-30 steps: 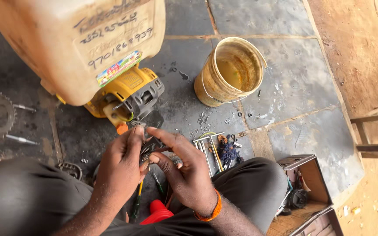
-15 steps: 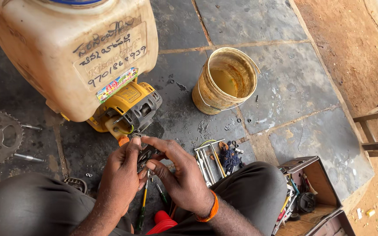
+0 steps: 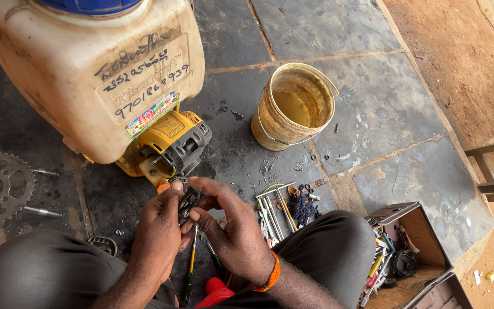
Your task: The person sits on the floor and works on a small black mechanical component, pressing and fitting small parts into it by hand. They later pick up a screwdriver and use it on the component, then continue fitting parts by hand.
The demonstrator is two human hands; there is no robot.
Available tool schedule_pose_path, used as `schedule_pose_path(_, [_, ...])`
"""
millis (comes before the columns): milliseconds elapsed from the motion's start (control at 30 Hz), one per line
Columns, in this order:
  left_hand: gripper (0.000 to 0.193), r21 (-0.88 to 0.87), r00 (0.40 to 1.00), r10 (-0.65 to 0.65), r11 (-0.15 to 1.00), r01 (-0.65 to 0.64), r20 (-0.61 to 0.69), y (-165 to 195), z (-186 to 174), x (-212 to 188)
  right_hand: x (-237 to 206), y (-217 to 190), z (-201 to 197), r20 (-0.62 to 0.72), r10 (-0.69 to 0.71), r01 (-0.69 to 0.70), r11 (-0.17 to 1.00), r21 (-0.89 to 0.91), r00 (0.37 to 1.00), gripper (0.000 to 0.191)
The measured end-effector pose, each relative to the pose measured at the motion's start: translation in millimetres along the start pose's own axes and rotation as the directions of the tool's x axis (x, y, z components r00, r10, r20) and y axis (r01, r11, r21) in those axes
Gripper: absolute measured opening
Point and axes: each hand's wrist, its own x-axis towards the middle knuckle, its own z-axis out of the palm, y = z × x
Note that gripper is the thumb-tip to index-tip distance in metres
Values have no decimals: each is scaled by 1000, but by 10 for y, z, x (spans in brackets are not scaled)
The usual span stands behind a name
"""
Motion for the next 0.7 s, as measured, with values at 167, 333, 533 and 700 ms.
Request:
schedule_pose_path(167, [48,36,999,18,999,-20,29,29,7,-59,-33,32,-26,2,26,-26,999,38,1000,51])
schedule_pose_path(333, [47,22,998,44,999,-46,49,58,-10,-95,-29,163,-1,11,124,-124,986,110,992,38])
schedule_pose_path(533, [45,-2,994,96,995,-96,48,30,-22,-56,-70,314,51,-19,145,-138,967,213,989,29])
schedule_pose_path(700, [40,36,995,98,995,-98,-14,-53,61,-45,-36,408,-51,-38,175,-164,964,209,984,21])
